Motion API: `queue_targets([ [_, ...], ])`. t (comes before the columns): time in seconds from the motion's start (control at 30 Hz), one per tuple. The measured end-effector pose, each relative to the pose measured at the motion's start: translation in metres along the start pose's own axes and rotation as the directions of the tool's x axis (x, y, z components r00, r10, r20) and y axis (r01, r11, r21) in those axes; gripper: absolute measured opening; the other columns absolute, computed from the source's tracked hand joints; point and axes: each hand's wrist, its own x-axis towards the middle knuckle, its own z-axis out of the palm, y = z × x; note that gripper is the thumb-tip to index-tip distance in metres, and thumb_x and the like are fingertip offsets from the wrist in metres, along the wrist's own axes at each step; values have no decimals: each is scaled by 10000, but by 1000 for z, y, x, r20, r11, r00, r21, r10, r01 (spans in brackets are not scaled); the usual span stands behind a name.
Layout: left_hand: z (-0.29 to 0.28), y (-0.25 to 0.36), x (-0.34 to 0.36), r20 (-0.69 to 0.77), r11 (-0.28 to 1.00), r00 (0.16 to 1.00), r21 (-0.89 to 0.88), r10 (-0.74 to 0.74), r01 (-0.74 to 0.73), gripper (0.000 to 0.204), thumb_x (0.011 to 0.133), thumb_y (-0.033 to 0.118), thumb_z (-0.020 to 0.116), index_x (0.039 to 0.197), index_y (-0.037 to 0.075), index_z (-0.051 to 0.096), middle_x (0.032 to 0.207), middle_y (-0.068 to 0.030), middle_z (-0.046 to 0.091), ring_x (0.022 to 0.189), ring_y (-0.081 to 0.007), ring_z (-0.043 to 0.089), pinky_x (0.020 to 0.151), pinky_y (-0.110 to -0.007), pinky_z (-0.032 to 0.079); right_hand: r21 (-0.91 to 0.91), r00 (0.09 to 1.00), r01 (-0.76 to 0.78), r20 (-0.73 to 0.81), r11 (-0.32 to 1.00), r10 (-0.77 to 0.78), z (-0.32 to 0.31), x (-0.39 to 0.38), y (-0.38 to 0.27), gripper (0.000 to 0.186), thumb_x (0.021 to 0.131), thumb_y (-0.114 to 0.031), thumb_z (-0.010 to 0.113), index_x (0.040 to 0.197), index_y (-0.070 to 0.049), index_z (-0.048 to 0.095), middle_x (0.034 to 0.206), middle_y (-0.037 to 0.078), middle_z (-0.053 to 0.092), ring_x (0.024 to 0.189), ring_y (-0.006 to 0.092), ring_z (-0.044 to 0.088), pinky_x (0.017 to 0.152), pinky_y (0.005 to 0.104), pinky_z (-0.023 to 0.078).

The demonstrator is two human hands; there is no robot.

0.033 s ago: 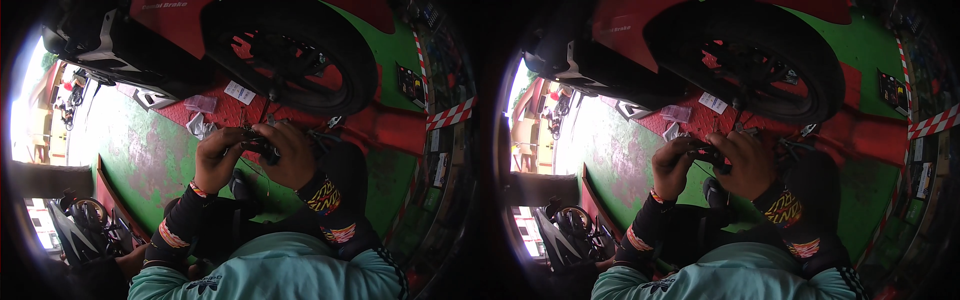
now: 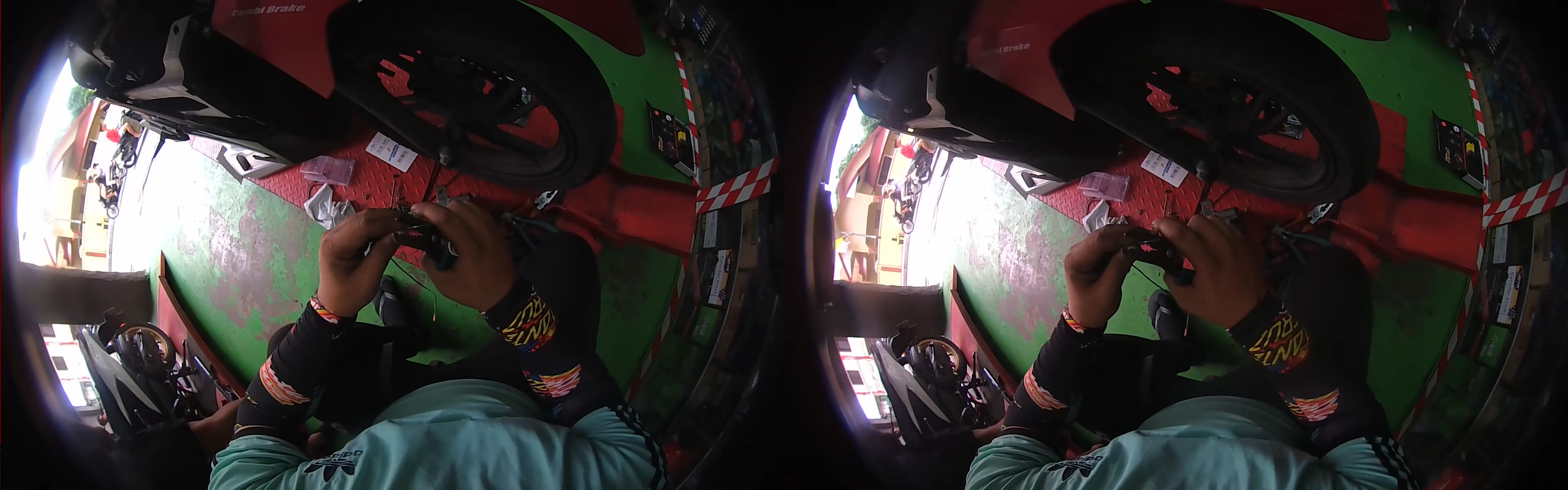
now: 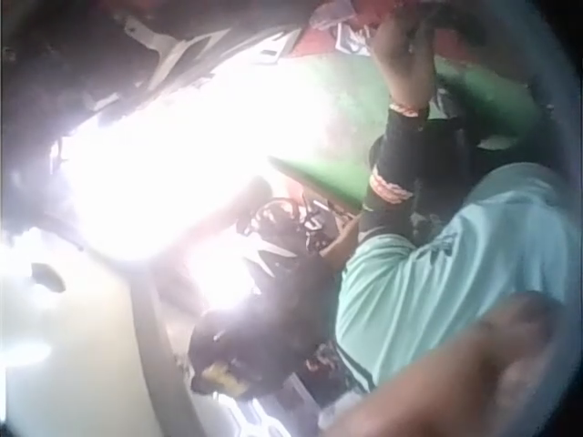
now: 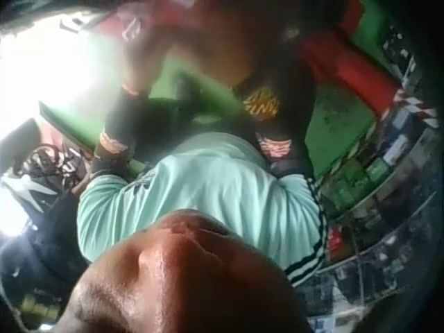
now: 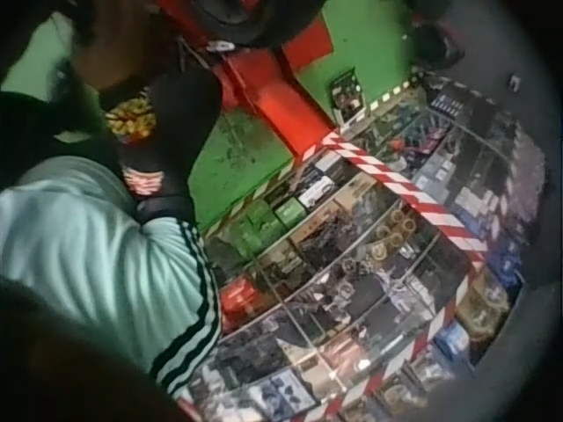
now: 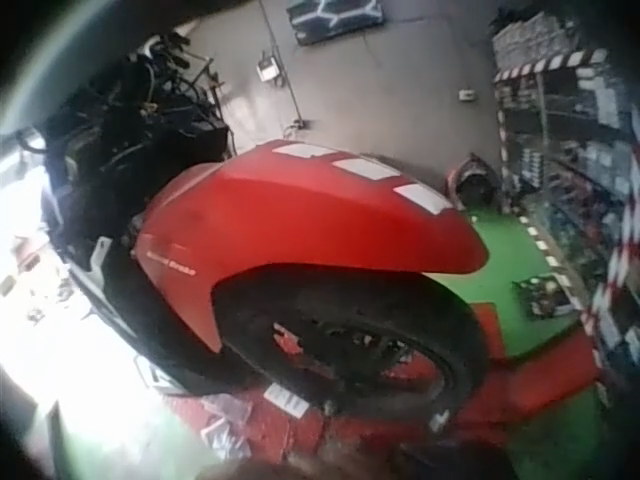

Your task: The recorder is repairing and soldering electrical wiring on a motorcycle.

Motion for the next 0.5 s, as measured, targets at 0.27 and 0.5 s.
queue_targets([
  [0.27, 2, 7, 0, -13, 1000, 1000, 15, 3, -3, 176, 865, -95, 644, 1012, -36, 720, 967, -131, 755, 888, -194, 733, 800, -287, 558, 122, 994, -99, 58, 988, 92, 1, -2, -4, 657, 677, -141, 763, 1301, -155, 561, 995, 111, 555, 974, 340, 596, 864, 454, 494],
  [0.5, 4, 7, -3, -23, 995, 996, -53, -89, 87, 141, 916, -41, 604, 1023, -57, 695, 792, -46, 678, 659, -74, 571, 590, -240, 454, 62, 1000, -31, 5, 998, 31, 0, -3, -1, 660, 674, -133, 765, 1303, -155, 568, 1012, 103, 556, 971, 325, 597, 852, 457, 494],
])
